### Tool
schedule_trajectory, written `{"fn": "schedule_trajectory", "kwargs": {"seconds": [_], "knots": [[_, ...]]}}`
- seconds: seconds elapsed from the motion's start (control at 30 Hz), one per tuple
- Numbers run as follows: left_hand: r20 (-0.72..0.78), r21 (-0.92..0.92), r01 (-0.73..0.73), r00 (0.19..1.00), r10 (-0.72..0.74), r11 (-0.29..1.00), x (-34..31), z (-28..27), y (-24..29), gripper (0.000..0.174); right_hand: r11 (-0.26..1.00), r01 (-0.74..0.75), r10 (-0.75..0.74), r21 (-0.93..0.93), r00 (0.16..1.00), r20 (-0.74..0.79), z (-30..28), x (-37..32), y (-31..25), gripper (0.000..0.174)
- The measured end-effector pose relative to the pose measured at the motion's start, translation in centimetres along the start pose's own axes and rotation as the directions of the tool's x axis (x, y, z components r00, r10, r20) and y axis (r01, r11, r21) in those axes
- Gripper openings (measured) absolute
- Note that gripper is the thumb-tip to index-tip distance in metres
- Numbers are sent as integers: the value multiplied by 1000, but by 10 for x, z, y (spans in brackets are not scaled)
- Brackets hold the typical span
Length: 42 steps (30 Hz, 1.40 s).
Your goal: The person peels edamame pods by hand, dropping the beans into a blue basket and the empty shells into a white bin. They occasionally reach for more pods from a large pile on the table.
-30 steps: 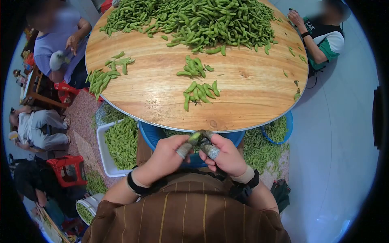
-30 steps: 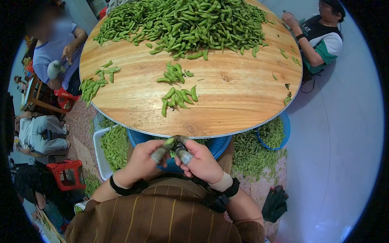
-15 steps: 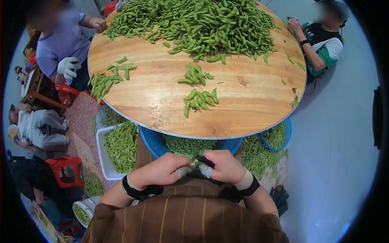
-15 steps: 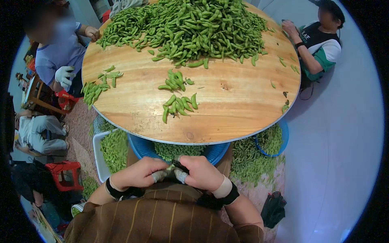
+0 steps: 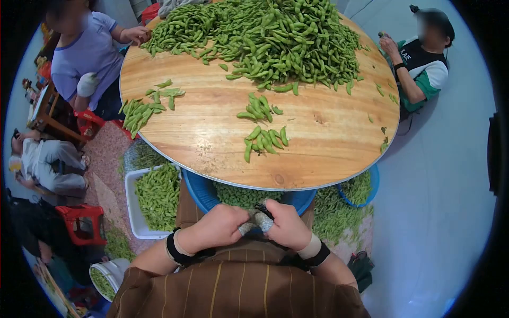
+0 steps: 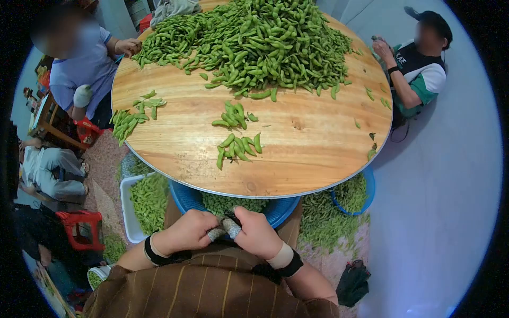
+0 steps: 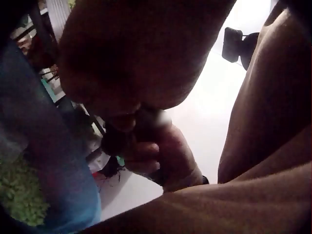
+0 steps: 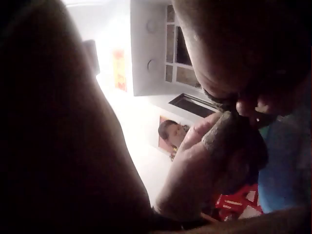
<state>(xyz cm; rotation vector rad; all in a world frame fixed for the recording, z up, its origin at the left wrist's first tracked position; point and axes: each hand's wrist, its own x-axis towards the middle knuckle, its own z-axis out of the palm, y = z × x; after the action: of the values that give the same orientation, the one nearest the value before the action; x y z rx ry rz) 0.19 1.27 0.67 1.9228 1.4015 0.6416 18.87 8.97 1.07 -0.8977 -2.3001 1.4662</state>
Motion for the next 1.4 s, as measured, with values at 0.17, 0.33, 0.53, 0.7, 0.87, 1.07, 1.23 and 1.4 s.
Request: {"fn": "schedule_trajectory", "kwargs": {"seconds": [0.17,0.33,0.53,0.7,0.87,1.07,1.23,1.4], "knots": [[3,-486,25,1000,-27,873,-1,-15,7,10,763,-401,287,506,913,291,-14,5,-6,20],[-37,-553,198,965,-261,809,-26,-20,-10,12,991,34,-36,130,999,11,-16,14,-15,20],[-235,-491,310,853,-467,814,-50,-37,-12,11,893,89,-273,-441,887,-372,0,69,-26,22],[-556,192,648,691,-463,737,-110,-27,-70,12,846,57,-284,-530,889,-358,5,85,-24,25],[-598,-5,491,697,-396,871,-84,-38,-39,25,978,146,-179,-153,954,-239,-11,68,-20,24],[-231,-373,88,955,-184,924,-15,-39,-1,21,990,64,-84,126,983,161,-28,36,-34,21],[403,-661,498,867,-294,561,2,-45,2,13,972,-40,17,233,995,100,-33,21,-24,24],[328,-864,408,901,-285,294,-3,-23,-6,14,893,27,39,449,990,-138,-10,17,-1,32]]}}
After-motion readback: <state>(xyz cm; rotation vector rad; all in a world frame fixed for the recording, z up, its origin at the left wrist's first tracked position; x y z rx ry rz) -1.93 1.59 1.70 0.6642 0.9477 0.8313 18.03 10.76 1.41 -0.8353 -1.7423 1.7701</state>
